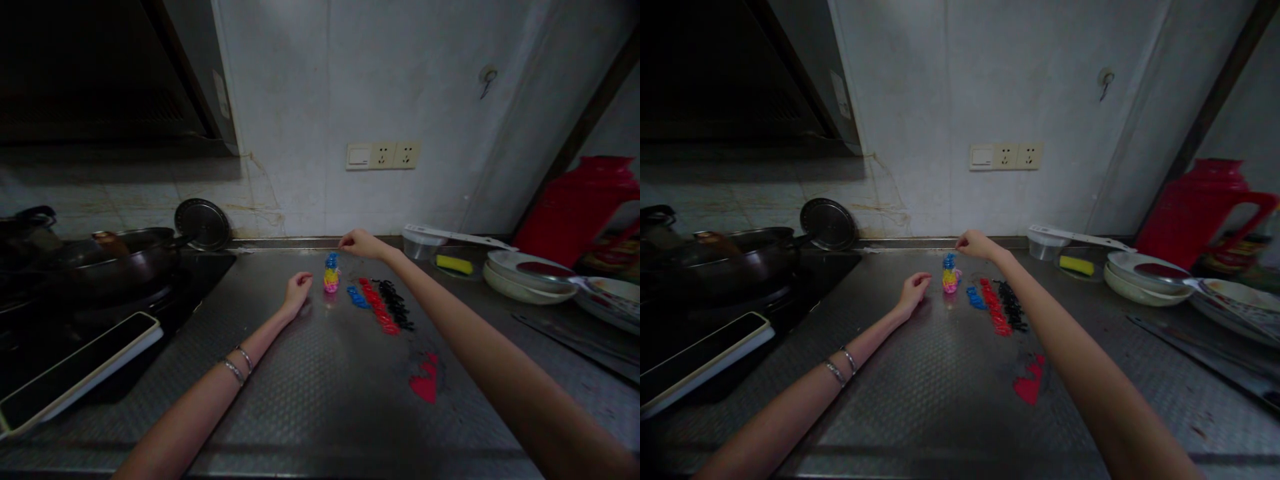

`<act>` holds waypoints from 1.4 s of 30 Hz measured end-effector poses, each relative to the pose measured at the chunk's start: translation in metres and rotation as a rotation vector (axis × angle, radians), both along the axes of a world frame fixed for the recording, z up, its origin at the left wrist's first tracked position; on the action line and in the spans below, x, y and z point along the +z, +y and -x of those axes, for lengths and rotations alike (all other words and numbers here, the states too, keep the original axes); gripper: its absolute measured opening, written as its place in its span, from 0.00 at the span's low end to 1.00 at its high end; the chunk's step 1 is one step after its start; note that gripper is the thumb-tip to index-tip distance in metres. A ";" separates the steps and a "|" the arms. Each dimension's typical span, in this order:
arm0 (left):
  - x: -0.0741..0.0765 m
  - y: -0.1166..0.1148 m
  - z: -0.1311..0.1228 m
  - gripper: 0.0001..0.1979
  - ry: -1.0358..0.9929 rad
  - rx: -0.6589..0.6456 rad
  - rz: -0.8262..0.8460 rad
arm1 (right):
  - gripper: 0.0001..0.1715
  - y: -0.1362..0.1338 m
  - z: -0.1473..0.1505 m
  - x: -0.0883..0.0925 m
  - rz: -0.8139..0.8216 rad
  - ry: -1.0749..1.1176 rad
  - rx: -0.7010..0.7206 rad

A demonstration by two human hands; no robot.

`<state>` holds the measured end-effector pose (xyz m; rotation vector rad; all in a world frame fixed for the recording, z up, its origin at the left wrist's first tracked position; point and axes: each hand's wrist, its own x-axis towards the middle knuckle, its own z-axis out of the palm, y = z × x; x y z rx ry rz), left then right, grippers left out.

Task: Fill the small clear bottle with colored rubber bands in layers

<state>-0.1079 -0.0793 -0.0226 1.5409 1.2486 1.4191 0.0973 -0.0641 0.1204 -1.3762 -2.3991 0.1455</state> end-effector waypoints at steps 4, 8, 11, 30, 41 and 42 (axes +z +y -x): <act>0.003 -0.002 -0.004 0.13 0.082 0.018 -0.171 | 0.14 0.002 -0.017 -0.032 0.042 -0.015 -0.014; 0.011 -0.001 -0.013 0.23 0.117 -0.006 -0.260 | 0.16 0.003 -0.024 -0.064 0.099 -0.071 0.007; 0.017 0.002 -0.021 0.28 0.123 -0.043 -0.272 | 0.17 0.004 -0.021 -0.081 0.110 -0.119 0.012; 0.009 0.017 -0.053 0.21 0.184 -0.010 -0.300 | 0.14 0.013 0.005 -0.105 0.074 -0.333 -0.218; 0.006 0.020 -0.053 0.18 0.143 -0.042 -0.308 | 0.09 0.012 -0.016 -0.081 0.074 -0.190 -0.110; 0.006 0.020 -0.053 0.18 0.133 -0.049 -0.305 | 0.09 0.011 -0.019 -0.074 0.050 -0.144 -0.096</act>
